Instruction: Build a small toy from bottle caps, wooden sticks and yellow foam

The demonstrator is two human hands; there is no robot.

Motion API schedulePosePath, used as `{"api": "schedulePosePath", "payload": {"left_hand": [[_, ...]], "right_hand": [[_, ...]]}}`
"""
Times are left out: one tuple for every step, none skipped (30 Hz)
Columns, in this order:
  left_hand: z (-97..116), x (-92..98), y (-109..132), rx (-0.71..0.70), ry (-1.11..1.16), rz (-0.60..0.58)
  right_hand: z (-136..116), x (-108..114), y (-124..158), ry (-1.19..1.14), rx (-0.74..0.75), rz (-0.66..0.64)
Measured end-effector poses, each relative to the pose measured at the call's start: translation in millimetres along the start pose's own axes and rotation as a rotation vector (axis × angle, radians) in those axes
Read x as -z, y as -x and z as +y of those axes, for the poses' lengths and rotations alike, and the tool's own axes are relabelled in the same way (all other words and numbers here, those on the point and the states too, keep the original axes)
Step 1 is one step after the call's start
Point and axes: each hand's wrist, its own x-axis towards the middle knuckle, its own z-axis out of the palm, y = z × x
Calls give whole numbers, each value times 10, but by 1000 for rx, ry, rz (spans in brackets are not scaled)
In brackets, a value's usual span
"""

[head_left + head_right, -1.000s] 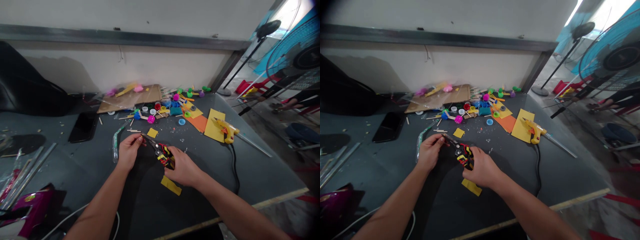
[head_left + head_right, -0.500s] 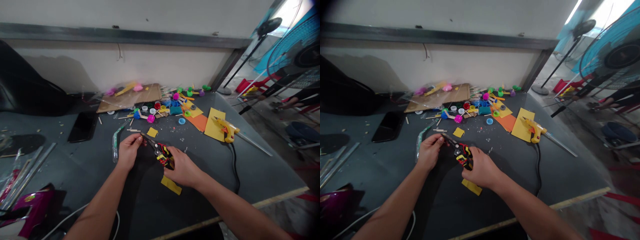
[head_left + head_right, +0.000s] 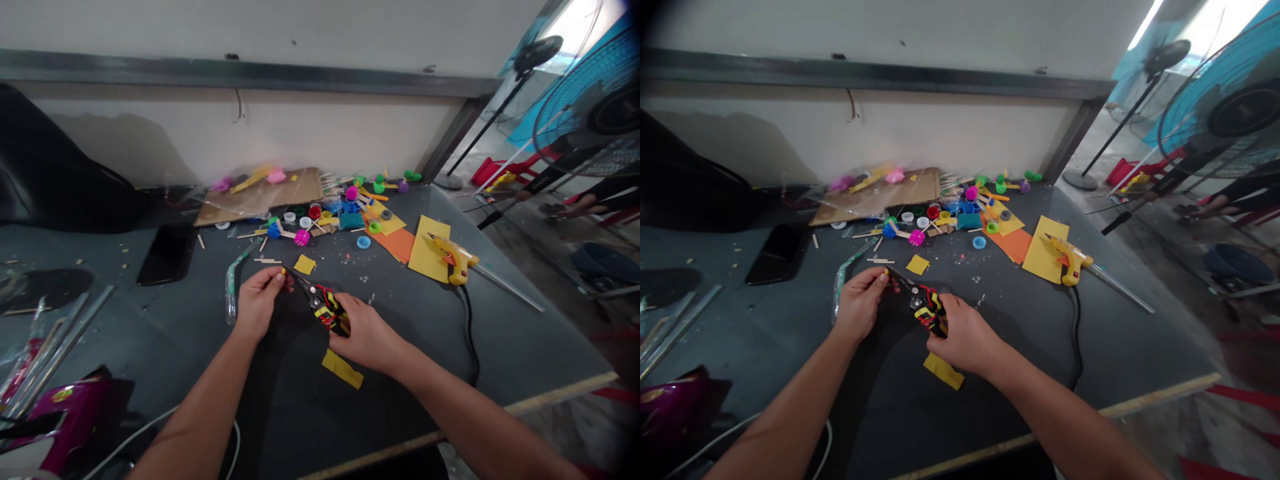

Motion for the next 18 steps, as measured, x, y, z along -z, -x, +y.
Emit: {"api": "schedulePosePath", "payload": {"left_hand": [[5, -5, 2, 2, 7, 1], [10, -11, 5, 5, 16, 3], [13, -15, 7, 8, 27, 5], [15, -19, 8, 11, 36, 5], [17, -22, 9, 12, 43, 6], [18, -25, 9, 13, 44, 5], [21, -26, 9, 13, 42, 1], [24, -27, 9, 12, 39, -2], [30, -27, 10, 12, 33, -5], [39, -28, 11, 15, 27, -5], [48, -29, 13, 22, 19, -5], [58, -31, 16, 33, 13, -6], [68, -34, 20, 45, 6, -7], [76, -37, 23, 56, 2, -9], [81, -41, 25, 62, 1, -13], [84, -45, 27, 63, 2, -17], [84, -48, 28, 60, 3, -20], [82, -51, 28, 57, 5, -23]], "right_hand": [[2, 9, -8, -4, -13, -3], [4, 20, -15, -9, -30, -6], [7, 31, -22, -14, -48, -7], [11, 40, -28, -18, -64, -7], [14, 47, -31, -20, -73, -7], [18, 50, -32, -20, -75, -4], [21, 50, -31, -19, -72, -3], [24, 47, -28, -18, -66, -1], [27, 42, -26, -14, -61, 0], [31, 36, -25, -1, -60, 8], [37, 33, -29, 24, -62, 24], [49, 32, -37, 62, -66, 51], [68, 36, -51, 115, -70, 86], [95, 44, -71, 178, -73, 126], [132, 56, -97, 245, -77, 168], [179, 71, -128, 309, -83, 207], [234, 88, -161, 364, -91, 239], [295, 105, -194, 410, -101, 264]]}}
